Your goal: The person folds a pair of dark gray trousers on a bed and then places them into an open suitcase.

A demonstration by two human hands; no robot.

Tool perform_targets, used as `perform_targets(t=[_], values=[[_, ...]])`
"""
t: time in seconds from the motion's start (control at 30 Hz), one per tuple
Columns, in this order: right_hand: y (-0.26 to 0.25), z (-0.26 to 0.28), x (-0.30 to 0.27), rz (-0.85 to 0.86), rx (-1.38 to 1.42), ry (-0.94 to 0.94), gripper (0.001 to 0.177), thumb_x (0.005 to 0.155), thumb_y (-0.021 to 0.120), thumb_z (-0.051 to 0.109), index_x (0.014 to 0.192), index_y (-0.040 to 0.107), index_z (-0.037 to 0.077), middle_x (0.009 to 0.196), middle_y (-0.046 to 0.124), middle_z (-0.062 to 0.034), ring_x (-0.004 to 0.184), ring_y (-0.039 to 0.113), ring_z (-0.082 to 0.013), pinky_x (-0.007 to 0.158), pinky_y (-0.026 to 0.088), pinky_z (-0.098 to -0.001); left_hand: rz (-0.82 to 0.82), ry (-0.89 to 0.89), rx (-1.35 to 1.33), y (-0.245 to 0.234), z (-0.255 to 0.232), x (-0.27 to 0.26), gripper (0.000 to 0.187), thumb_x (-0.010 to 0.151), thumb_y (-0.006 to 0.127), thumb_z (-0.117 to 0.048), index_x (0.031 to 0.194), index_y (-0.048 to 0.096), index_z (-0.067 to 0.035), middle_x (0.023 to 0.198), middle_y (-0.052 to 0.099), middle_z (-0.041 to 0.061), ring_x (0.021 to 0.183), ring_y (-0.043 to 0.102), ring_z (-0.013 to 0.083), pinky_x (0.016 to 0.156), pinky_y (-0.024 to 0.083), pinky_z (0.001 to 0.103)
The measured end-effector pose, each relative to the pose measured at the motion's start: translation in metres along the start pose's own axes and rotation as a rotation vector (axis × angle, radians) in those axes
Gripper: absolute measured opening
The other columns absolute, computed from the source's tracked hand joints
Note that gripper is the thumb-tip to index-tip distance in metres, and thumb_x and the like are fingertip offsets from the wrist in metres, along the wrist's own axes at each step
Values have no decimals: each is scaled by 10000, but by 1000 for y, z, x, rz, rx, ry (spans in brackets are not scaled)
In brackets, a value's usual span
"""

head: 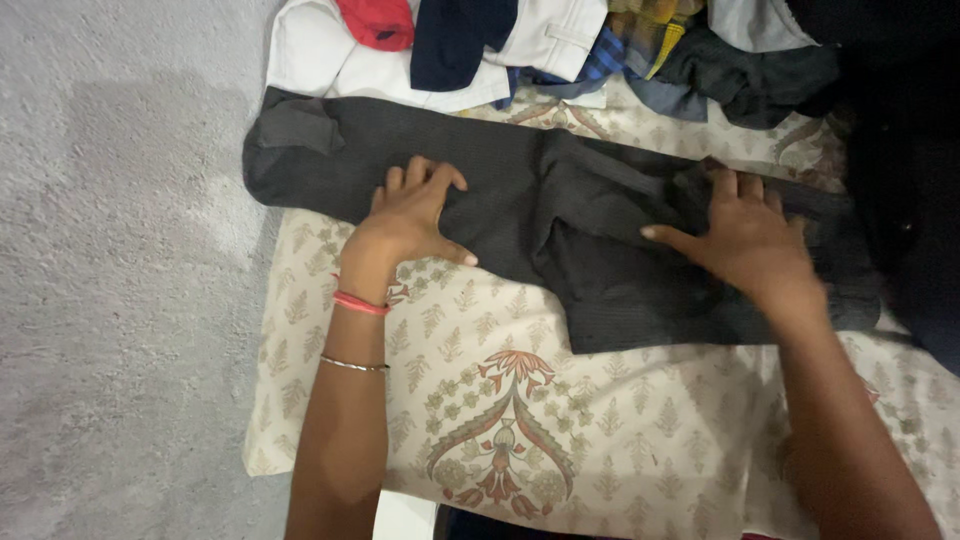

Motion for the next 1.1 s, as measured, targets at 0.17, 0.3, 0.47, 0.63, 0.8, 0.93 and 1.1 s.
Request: perform_targets(t=[0.17,0.3,0.47,0.63,0.8,0.93,1.1], values=[[-4,-22,8,236,40,112,861,803,806,524,1436,559,-6,1143,745,-258,986,755,-381,899,585,-491,3,-60,1,-1,8,-1,843,630,921,-526,1314,567,-184,1324,511,93,1277,446,375,1070,379,548],[-18,-10,7,180,441,17,584,939,770,302,1384,643,-54,970,722,-292,683,691,-349,613,527,-481,-93,38,-181,-2,0,5,858,753,815,-618,1375,541,-94,1289,635,134,1256,560,361,1057,461,487],[-48,65,15,120,1211,-241,490,997,691,192,1399,549,-48,1149,652,-100,897,640,-105,701,583,-282,-166,335,-344,-3,-28,5,985,760,841,-599,1424,443,10,1330,653,189,1258,554,392,1060,446,480],[-51,117,18,166,1419,-699,328,1089,600,153,1383,529,28,1322,644,-70,1199,652,-149,986,573,-288,-317,257,-420,8,-1,22,659,936,572,-290,1530,416,-48,1520,533,210,1123,658,353,1004,494,482],[1,113,12,70,992,-531,255,1035,639,174,1250,638,36,1154,683,-53,1041,645,-152,902,541,-289,-663,-220,-691,4,59,28,639,1103,417,-454,1296,713,79,1105,726,346,974,701,391,900,546,487],[35,109,-10,-98,780,-632,237,980,689,193,1142,663,21,1119,653,-110,998,650,-222,838,525,-320,-651,-395,-165,-19,66,6,575,1041,358,-435,947,750,-25,817,751,158,835,714,367,819,516,475],[35,112,-22,-315,664,-845,164,1012,685,178,1089,672,33,1097,643,-135,1011,633,-308,893,508,-392,-588,-644,-449,-48,57,-11,720,1035,376,-536,623,716,-53,546,694,64,633,725,247,716,537,363]])
Point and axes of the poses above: each hand's wrist, its own x-axis towards the middle knuckle, its own y-axis out of the palm, z = x × y, the point moved 2 cm from there along x, towards the middle knuckle
